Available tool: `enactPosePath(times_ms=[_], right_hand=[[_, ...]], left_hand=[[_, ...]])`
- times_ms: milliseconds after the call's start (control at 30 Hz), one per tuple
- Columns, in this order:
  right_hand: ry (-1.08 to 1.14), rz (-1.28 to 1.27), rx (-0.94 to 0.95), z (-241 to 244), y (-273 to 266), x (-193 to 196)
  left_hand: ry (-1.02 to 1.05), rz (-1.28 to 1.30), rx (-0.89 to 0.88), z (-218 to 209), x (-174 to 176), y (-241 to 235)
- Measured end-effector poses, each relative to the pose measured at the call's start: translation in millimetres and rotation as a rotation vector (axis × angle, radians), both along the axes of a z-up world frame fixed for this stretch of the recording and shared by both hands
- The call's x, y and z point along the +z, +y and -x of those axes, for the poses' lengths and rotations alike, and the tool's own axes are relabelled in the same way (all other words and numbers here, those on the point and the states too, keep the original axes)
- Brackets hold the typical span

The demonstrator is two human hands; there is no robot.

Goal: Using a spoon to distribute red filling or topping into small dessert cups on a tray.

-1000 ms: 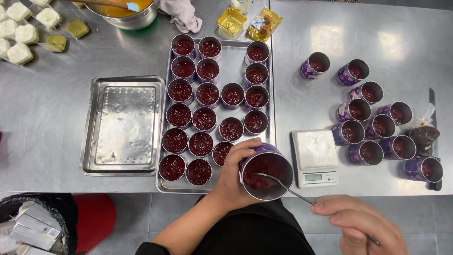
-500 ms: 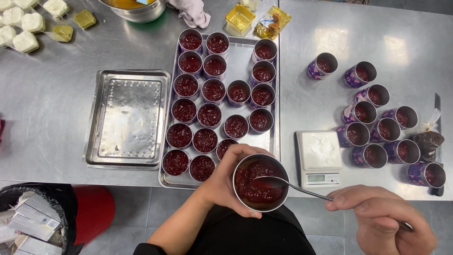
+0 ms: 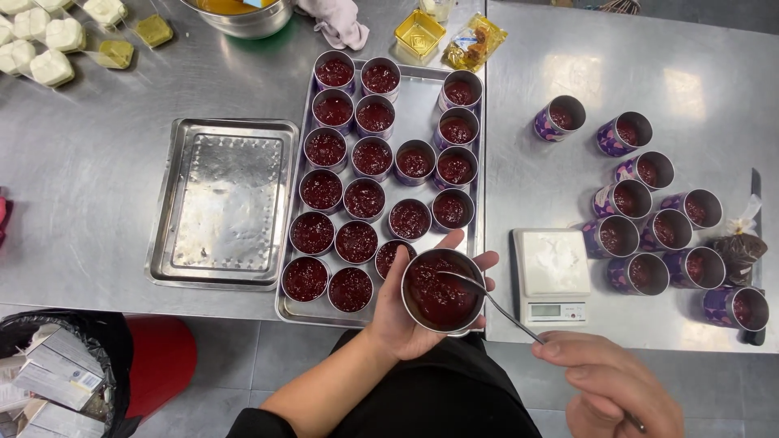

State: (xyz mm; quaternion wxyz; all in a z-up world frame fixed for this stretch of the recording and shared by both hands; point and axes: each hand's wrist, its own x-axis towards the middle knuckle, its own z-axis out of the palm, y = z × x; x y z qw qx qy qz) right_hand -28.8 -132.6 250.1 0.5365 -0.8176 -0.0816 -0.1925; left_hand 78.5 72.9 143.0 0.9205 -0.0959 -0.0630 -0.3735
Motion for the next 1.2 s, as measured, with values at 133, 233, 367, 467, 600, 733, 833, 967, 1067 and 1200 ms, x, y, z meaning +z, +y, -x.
enactPosePath(times_ms=[133, 233, 367, 467, 600, 733, 833, 967, 1067, 1200], right_hand=[[0.028, 0.116, -0.021, 2.1, 8.8, -0.5], [-0.045, 0.175, 0.147, 2.2, -1.3, -12.3], [-0.037, 0.243, 0.334, 16.3, -11.4, -30.6], [-0.054, 0.184, 0.112, 13.9, 1.3, -21.2], [0.042, 0.144, 0.278, 16.0, -9.2, -12.7], [0.076, 0.027, 0.1, 21.4, -7.3, -9.8], [0.149, 0.004, -0.014, 19.6, -11.6, -2.5], [0.158, -0.134, 0.003, 14.1, -16.6, 9.8], [0.218, 0.077, -0.061, 9.4, 0.7, 13.2], [0.177, 0.059, -0.068, 8.7, 6.5, 9.8]], left_hand=[[-0.005, -0.166, 0.033, 1.2, 4.2, -5.1], [-0.061, -0.295, 0.098, 2.1, 2.7, -8.0], [-0.128, -0.302, 0.159, 2.0, -0.3, -9.0], [-0.144, -0.297, 0.153, 2.0, -1.4, -9.2], [-0.15, -0.332, 0.145, 0.5, -0.4, -5.7], [-0.15, -0.3, 0.053, 1.0, -1.9, -3.4], [-0.156, -0.294, 0.011, 0.2, -5.0, -2.7], [-0.149, -0.337, -0.07, 1.0, -5.0, -1.5], [-0.206, -0.352, -0.089, 2.6, -12.6, -4.7], [-0.184, -0.366, -0.124, 5.5, -13.2, -6.1]])
